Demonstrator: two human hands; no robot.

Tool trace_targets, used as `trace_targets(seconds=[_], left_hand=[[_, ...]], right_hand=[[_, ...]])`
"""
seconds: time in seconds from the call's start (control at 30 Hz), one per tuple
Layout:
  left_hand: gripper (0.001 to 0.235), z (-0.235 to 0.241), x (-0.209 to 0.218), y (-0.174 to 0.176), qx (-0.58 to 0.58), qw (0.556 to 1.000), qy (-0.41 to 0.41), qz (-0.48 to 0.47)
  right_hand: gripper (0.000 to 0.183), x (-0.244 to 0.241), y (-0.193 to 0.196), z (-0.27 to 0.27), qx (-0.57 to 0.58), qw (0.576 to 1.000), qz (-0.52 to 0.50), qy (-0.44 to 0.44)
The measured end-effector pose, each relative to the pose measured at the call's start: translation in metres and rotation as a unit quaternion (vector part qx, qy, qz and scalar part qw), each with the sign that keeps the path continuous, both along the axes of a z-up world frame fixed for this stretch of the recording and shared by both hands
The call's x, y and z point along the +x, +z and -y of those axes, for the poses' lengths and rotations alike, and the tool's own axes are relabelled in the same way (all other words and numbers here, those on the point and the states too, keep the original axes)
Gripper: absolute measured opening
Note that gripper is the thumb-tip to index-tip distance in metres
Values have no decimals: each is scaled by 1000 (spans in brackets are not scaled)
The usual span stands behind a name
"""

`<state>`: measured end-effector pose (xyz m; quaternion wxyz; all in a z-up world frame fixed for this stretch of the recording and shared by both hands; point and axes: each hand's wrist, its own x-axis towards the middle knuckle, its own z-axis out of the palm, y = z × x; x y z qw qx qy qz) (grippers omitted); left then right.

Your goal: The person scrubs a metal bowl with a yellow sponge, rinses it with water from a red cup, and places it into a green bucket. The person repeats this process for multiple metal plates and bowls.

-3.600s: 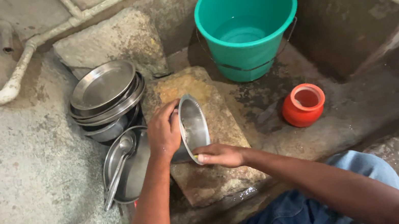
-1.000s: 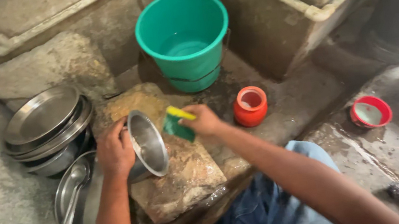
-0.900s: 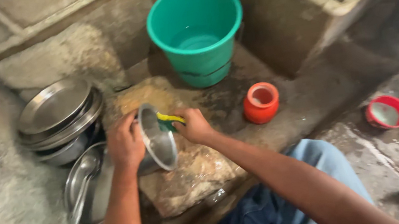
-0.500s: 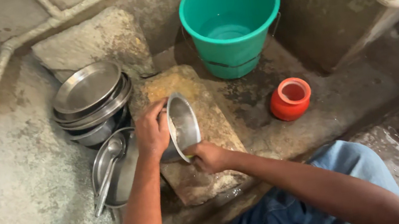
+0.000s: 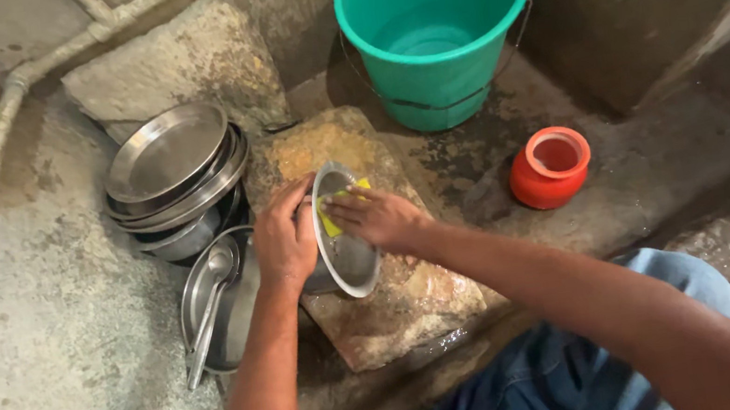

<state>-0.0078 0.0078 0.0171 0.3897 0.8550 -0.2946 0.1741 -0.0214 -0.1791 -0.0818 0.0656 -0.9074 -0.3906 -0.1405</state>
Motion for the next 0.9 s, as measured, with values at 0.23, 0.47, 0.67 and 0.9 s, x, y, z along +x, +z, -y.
trace_targets(seconds=[0.23, 0.47, 0.67, 0.9], left_hand=[[30, 3, 7, 6, 3, 999, 18, -39], [30, 3, 12, 4, 7, 1000, -5, -19], [28, 9, 21, -8, 5, 999, 11, -43], [29, 16, 59, -5, 88, 993, 12, -77]], right_hand=[[70, -55, -15, -18, 278, 807, -518, 54], [103, -20, 13, 0, 66, 976, -207, 20], [94, -16, 23, 4, 89, 950, -297, 48], [34, -69, 31, -25, 283, 898, -328, -69]])
